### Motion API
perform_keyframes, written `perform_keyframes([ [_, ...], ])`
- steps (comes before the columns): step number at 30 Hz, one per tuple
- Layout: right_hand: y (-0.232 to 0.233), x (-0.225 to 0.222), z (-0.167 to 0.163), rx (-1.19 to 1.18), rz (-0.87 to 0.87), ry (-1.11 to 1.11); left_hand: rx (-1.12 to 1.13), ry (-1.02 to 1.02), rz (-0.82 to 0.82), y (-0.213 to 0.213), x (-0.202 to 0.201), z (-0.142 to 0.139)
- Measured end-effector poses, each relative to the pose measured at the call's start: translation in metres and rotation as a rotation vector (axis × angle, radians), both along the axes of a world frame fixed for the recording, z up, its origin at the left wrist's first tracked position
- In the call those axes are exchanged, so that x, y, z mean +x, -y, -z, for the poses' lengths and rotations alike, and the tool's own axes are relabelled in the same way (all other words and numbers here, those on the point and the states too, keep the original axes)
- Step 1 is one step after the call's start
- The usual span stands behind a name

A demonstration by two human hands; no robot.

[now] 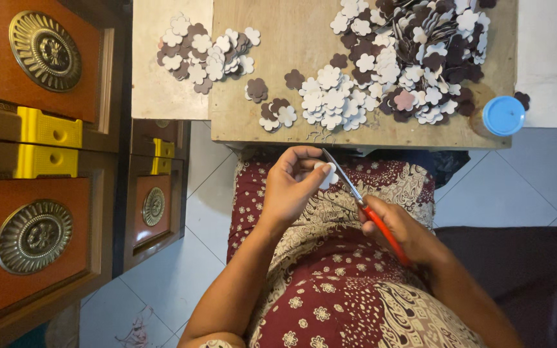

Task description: The person sits on the floor and uses red-handled scissors to trim the edges of small white flower-shaped paper cutouts. They pick up each piece, trim it, and place it on a wooden table where many similar cutouts are already stacked.

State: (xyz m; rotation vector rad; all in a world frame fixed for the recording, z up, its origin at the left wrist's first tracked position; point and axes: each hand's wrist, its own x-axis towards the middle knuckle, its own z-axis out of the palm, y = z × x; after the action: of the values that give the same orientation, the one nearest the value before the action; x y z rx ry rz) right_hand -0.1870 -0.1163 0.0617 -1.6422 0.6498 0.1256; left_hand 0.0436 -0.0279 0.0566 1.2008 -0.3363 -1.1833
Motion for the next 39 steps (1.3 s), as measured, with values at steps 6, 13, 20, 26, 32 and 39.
perform_keyframes([
  [6, -0.004, 0.001, 0.001, 0.101, 0.264, -0.22, 0.105, 0.232, -0.035, 0.027, 0.022, 0.024],
  [13, -0.007, -0.007, 0.003, 0.178, 0.367, -0.132, 0.037, 0.596, -0.173, 0.1, 0.041, 0.056],
  [20, -0.001, -0.003, 0.015, -0.109, 0.157, -0.389, 0.294, 1.303, -0.231, 0.075, 0.073, 0.051],
  [26, -0.005, 0.015, 0.003, -0.202, 0.051, -0.343, 0.418, 1.383, -0.164, 0.062, 0.085, 0.049],
  [32, -0.007, 0.026, -0.007, -0.242, 0.029, -0.358, 0.321, 1.451, -0.195, 0.065, 0.093, 0.056],
  [39, -0.01, 0.028, -0.006, -0.346, -0.062, -0.464, 0.321, 1.537, -0.18, 0.062, 0.083, 0.052],
])
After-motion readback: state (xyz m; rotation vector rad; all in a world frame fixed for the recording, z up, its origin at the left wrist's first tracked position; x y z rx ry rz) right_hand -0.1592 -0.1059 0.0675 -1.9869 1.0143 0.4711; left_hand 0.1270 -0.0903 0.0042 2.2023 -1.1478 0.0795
